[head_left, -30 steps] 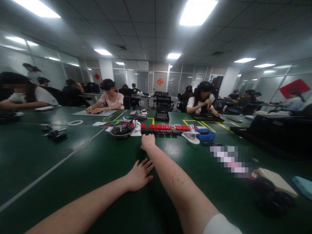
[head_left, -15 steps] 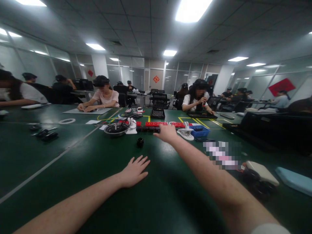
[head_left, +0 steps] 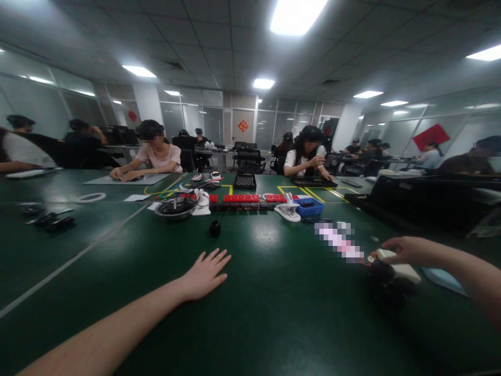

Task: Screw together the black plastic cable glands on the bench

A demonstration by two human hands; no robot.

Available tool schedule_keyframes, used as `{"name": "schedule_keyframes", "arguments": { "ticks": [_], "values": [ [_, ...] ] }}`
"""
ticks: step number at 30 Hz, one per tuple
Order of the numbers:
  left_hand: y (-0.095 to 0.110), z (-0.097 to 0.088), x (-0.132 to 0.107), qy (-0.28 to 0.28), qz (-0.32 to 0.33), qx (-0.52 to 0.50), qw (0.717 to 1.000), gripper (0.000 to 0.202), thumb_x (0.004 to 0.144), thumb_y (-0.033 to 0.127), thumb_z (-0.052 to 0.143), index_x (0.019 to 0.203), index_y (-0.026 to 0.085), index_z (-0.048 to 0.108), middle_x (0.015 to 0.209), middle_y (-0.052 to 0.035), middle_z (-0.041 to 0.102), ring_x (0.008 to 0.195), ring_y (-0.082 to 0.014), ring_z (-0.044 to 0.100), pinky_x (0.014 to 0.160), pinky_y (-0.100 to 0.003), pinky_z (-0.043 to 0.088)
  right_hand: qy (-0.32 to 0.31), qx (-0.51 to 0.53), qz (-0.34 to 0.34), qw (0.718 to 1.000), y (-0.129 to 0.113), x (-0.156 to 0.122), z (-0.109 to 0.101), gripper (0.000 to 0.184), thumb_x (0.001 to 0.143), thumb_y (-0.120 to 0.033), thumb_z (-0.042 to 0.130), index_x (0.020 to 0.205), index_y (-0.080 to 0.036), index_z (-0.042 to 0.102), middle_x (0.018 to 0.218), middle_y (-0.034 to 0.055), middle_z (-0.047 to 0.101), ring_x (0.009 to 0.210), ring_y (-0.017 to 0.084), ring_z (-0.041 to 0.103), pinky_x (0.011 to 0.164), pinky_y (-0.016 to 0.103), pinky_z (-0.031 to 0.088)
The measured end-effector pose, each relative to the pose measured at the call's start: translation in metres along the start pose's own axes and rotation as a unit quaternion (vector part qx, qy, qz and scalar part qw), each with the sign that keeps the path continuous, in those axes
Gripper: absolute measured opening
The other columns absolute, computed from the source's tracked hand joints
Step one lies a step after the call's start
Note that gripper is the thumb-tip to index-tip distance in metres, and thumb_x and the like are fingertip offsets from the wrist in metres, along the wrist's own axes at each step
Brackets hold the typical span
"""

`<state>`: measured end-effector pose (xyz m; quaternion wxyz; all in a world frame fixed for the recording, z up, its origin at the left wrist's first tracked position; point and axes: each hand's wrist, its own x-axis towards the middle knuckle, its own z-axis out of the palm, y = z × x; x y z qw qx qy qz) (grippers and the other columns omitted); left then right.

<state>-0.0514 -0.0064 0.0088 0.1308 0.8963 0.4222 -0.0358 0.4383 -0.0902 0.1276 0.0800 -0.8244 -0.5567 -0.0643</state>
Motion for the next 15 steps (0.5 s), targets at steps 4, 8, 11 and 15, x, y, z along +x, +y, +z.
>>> {"name": "schedule_keyframes", "arguments": {
  "ticks": [4,8,11,15],
  "values": [
    [-0.002,0.001,0.001,0.001,0.003,0.000,1.000,0.056,0.088,0.056,0.019,0.137,0.030,0.009,0.145,-0.0010,0.003,0.132,-0.0252,0.002,0.103,-0.053,0.006,-0.119,0.003,0.012,0.993,0.025,-0.006,0.033,0.027,0.057,-0.027,0.070,0.084,-0.028,0.071,0.084,0.0157,0.068,0.069,0.025,0.064,0.055,0.032,0.041],
    [-0.004,0.002,0.001,0.003,0.006,-0.008,1.000,0.057,0.088,0.057,0.018,0.137,0.030,0.009,0.145,-0.0011,0.003,0.132,-0.0249,0.002,0.103,-0.053,0.006,-0.159,0.000,0.012,0.987,0.033,-0.006,0.048,0.030,0.060,-0.027,0.065,0.090,-0.029,0.069,0.088,0.0137,0.067,0.075,0.025,0.063,0.058,0.033,0.042],
    [-0.004,0.002,0.001,0.002,0.008,-0.007,1.000,0.057,0.088,0.057,0.019,0.137,0.030,0.009,0.145,-0.0013,0.003,0.132,-0.0252,0.002,0.103,-0.053,0.006,-0.162,-0.003,0.008,0.987,0.036,-0.005,0.050,0.028,0.064,-0.029,0.061,0.090,-0.030,0.068,0.091,0.0137,0.066,0.078,0.026,0.062,0.060,0.034,0.042],
    [-0.003,0.001,0.000,0.002,0.012,-0.007,1.000,0.056,0.088,0.056,0.018,0.137,0.030,0.008,0.145,-0.0012,0.003,0.132,-0.0253,0.002,0.103,-0.053,0.005,-0.169,-0.004,-0.001,0.986,0.033,-0.005,0.051,0.029,0.066,-0.028,0.058,0.094,-0.028,0.067,0.094,0.0157,0.065,0.078,0.025,0.062,0.060,0.034,0.042]
  ]
}}
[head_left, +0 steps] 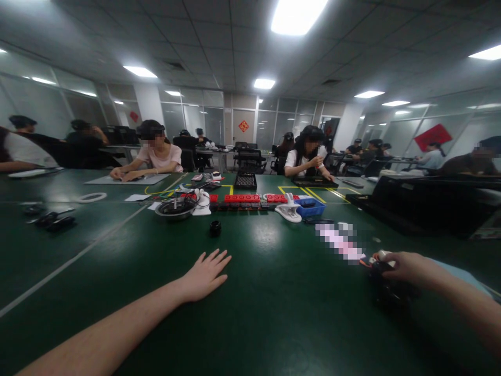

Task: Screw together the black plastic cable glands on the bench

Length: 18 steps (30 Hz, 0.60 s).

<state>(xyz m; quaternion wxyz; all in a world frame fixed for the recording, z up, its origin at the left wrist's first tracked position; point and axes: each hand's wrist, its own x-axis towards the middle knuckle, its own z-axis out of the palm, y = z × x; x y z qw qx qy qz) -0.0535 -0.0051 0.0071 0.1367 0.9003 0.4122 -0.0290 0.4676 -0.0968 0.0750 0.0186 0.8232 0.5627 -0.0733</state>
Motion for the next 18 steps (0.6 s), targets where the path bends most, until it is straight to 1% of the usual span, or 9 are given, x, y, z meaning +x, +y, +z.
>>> {"name": "schedule_keyframes", "arguments": {
  "ticks": [4,8,11,13,18],
  "values": [
    [0.002,-0.001,0.000,-0.005,-0.007,-0.004,1.000,0.056,0.088,0.056,0.018,0.137,0.030,0.008,0.145,-0.0013,0.003,0.132,-0.0255,0.001,0.102,-0.053,0.006,-0.012,0.000,-0.032,0.999,-0.016,0.003,0.001,0.030,0.069,-0.026,0.056,0.098,-0.027,0.065,0.099,0.0130,0.064,0.083,0.020,0.062,0.063,0.028,0.044],
    [0.005,-0.003,-0.001,-0.005,-0.005,0.000,1.000,0.056,0.089,0.054,0.020,0.138,0.028,0.008,0.145,-0.0022,0.004,0.132,-0.0255,0.002,0.103,-0.053,0.005,-0.023,-0.025,-0.057,0.998,-0.046,0.007,0.001,0.034,0.066,-0.025,0.061,0.099,-0.022,0.064,0.097,0.0111,0.065,0.085,0.024,0.061,0.066,0.030,0.046],
    [0.007,-0.005,-0.002,-0.003,-0.006,0.000,1.000,0.056,0.089,0.053,0.020,0.138,0.027,0.009,0.145,-0.0028,0.005,0.132,-0.0250,0.002,0.103,-0.053,0.004,-0.031,-0.045,-0.091,0.994,-0.075,0.007,-0.002,0.035,0.067,-0.026,0.061,0.101,-0.020,0.064,0.095,0.0090,0.065,0.086,0.023,0.061,0.069,0.028,0.045],
    [0.007,-0.006,-0.003,-0.004,-0.007,-0.006,1.000,0.056,0.089,0.054,0.020,0.138,0.028,0.009,0.145,-0.0025,0.004,0.132,-0.0251,0.002,0.102,-0.053,0.005,-0.032,-0.061,-0.106,0.992,-0.097,0.004,-0.005,0.034,0.067,-0.025,0.061,0.101,-0.019,0.064,0.096,0.0089,0.065,0.088,0.023,0.060,0.068,0.027,0.045],
    [0.006,-0.005,-0.004,-0.001,-0.002,-0.016,1.000,0.056,0.089,0.054,0.021,0.137,0.029,0.009,0.145,-0.0022,0.005,0.132,-0.0257,0.002,0.102,-0.054,0.005,-0.015,-0.105,-0.146,0.984,-0.164,0.003,-0.005,0.035,0.066,-0.026,0.065,0.100,-0.020,0.063,0.098,0.0081,0.064,0.091,0.025,0.059,0.067,0.027,0.045]
  ]
}}
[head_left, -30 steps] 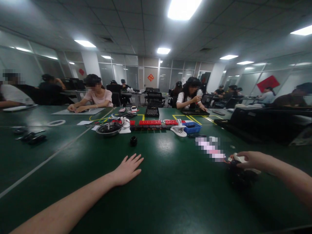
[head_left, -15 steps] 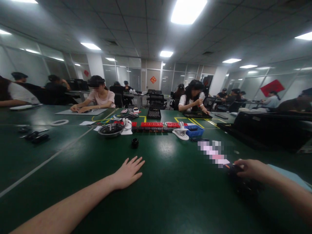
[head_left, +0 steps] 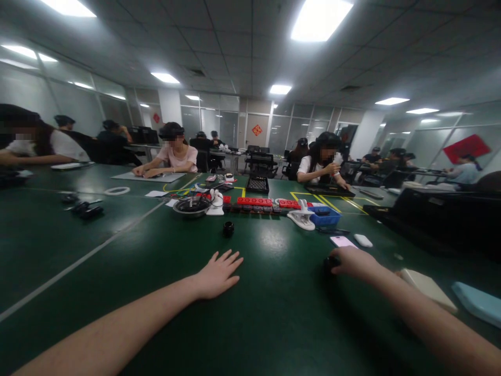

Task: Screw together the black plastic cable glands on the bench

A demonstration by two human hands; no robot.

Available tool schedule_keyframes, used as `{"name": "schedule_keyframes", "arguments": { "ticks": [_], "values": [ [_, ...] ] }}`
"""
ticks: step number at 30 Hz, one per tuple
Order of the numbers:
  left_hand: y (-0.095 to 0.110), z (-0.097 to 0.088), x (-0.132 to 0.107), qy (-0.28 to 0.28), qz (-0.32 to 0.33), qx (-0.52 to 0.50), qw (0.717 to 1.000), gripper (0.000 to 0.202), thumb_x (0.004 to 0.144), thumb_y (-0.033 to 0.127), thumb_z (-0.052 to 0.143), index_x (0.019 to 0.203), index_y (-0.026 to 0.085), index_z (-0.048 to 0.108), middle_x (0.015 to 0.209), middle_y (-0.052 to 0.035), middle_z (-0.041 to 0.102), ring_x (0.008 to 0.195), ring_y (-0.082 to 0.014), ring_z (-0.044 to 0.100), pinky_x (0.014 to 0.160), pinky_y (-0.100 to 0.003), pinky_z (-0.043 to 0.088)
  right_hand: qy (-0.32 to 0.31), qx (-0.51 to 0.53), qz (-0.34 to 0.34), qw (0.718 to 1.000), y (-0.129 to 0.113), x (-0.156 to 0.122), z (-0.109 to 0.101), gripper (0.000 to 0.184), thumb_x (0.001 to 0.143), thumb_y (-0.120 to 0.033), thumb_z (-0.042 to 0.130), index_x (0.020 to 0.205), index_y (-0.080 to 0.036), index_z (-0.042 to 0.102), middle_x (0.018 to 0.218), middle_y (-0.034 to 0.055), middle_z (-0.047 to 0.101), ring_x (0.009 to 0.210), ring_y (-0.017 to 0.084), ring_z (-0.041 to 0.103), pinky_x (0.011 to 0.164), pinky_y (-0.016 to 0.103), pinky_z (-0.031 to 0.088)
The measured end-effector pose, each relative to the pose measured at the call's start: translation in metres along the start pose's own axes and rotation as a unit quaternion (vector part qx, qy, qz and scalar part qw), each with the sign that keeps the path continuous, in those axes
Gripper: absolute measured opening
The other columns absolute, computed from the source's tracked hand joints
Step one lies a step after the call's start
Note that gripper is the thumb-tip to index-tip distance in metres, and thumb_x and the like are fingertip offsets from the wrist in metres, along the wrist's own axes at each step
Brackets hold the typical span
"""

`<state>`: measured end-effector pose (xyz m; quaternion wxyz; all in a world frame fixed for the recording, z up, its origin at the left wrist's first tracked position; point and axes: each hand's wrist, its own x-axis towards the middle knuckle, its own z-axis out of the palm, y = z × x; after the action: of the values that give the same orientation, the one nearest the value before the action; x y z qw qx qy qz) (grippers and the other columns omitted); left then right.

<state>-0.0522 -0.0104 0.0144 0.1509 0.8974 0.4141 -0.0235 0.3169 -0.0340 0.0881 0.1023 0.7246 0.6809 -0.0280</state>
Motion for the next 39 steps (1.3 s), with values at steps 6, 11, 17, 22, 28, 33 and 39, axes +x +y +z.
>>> {"name": "schedule_keyframes", "arguments": {
  "ticks": [6,11,17,22,28,33,39],
  "values": [
    [-0.004,0.003,0.002,0.009,0.009,0.000,1.000,0.056,0.089,0.054,0.021,0.137,0.030,0.009,0.145,-0.0025,0.005,0.132,-0.0261,0.002,0.101,-0.056,0.005,-0.017,-0.033,-0.050,0.998,-0.079,0.036,-0.015,0.030,0.075,-0.034,0.061,0.099,-0.016,0.059,0.099,0.0075,0.060,0.090,0.021,0.057,0.073,0.033,0.046],
    [-0.005,0.003,0.002,0.005,0.011,0.001,1.000,0.056,0.088,0.054,0.022,0.137,0.029,0.010,0.145,-0.0030,0.005,0.131,-0.0282,0.003,0.100,-0.058,0.006,-0.028,-0.041,-0.089,0.995,-0.141,0.064,-0.023,0.027,0.086,-0.031,0.049,0.108,-0.016,0.051,0.109,0.0064,0.053,0.092,0.018,0.055,0.077,0.037,0.047],
    [-0.004,0.005,0.003,0.016,0.008,0.011,1.000,0.057,0.088,0.054,0.022,0.137,0.026,0.015,0.145,-0.0056,0.009,0.132,-0.0280,0.004,0.100,-0.057,0.008,-0.006,-0.029,-0.139,0.990,-0.208,0.087,-0.029,0.027,0.086,-0.031,0.049,0.109,-0.017,0.051,0.111,0.0066,0.052,0.093,0.018,0.054,0.078,0.037,0.046],
    [-0.006,0.007,0.004,0.027,0.010,0.012,1.000,0.057,0.088,0.053,0.023,0.137,0.026,0.016,0.144,-0.0061,0.011,0.131,-0.0286,0.005,0.100,-0.058,0.007,-0.001,-0.016,-0.144,0.989,-0.226,0.109,-0.034,0.028,0.086,-0.031,0.049,0.109,-0.017,0.050,0.110,0.0066,0.052,0.093,0.018,0.054,0.078,0.037,0.047],
    [-0.008,0.008,0.004,0.028,0.017,0.008,0.999,0.056,0.088,0.053,0.022,0.137,0.026,0.014,0.145,-0.0056,0.010,0.132,-0.0281,0.004,0.100,-0.057,0.008,0.001,-0.009,-0.120,0.993,-0.222,0.129,-0.039,0.028,0.085,-0.031,0.049,0.110,-0.016,0.050,0.110,0.0068,0.052,0.093,0.018,0.054,0.078,0.038,0.047],
    [-0.008,0.008,0.005,0.015,0.011,-0.002,1.000,0.057,0.088,0.054,0.022,0.138,0.027,0.012,0.145,-0.0045,0.007,0.132,-0.0284,0.002,0.101,-0.057,0.005,-0.001,0.000,-0.102,0.995,-0.218,0.137,-0.040,0.029,0.085,-0.031,0.049,0.110,-0.016,0.050,0.111,0.0068,0.052,0.093,0.018,0.054,0.077,0.038,0.047],
    [-0.010,0.009,0.004,0.017,0.014,-0.012,1.000,0.057,0.088,0.056,0.021,0.137,0.028,0.012,0.145,-0.0032,0.006,0.132,-0.0287,0.002,0.100,-0.058,0.005,-0.001,0.003,-0.085,0.996,-0.212,0.137,-0.042,0.029,0.085,-0.031,0.049,0.111,-0.016,0.049,0.111,0.0070,0.052,0.093,0.018,0.054,0.077,0.038,0.047]
  ]
}}
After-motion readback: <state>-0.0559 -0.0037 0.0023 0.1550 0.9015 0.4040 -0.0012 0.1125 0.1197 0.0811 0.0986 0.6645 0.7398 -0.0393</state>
